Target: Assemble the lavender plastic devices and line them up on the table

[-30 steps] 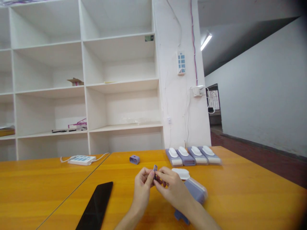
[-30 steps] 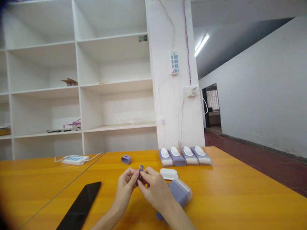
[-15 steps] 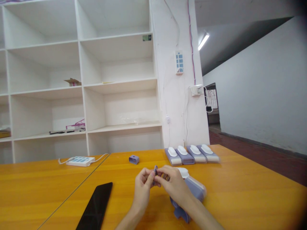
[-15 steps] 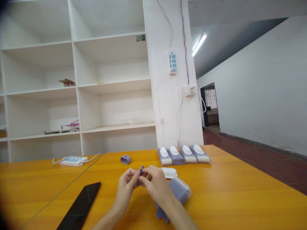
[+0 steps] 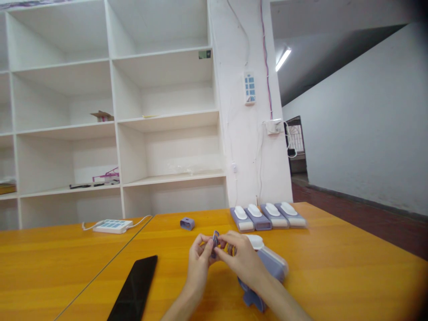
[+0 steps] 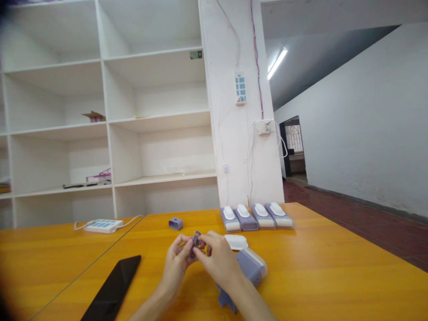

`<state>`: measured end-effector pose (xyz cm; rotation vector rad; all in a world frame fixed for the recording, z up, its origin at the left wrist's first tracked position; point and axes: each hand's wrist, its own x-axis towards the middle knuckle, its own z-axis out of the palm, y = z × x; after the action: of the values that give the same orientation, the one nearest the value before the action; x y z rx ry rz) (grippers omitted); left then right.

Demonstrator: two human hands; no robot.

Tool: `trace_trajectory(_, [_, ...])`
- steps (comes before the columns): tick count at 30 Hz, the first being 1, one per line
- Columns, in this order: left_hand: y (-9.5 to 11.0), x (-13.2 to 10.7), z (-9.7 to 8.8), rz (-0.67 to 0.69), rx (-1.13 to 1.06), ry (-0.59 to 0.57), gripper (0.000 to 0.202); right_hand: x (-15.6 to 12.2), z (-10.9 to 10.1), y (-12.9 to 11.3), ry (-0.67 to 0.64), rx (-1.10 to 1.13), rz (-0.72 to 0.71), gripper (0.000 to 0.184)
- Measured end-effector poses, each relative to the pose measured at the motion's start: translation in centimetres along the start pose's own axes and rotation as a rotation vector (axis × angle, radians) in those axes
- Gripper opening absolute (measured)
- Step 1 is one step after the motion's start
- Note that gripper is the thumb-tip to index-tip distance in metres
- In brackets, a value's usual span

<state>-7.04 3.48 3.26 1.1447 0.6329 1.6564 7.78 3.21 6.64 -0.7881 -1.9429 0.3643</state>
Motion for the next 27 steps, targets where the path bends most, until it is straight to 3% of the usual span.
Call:
trace_trajectory(10, [-0.10, -0.49, 0.12, -0.019, 0.022, 0.022, 0.034, -0.11, 0.09, 0.52, -0.049, -0.112, -0.052, 0.006])
trace_trajectory(27, [0.31, -0.72, 0.41, 0.059, 0.055, -0.058, 0.028, -0.07, 0.52, -0.02, 0.020, 0.002, 0.024, 0.013])
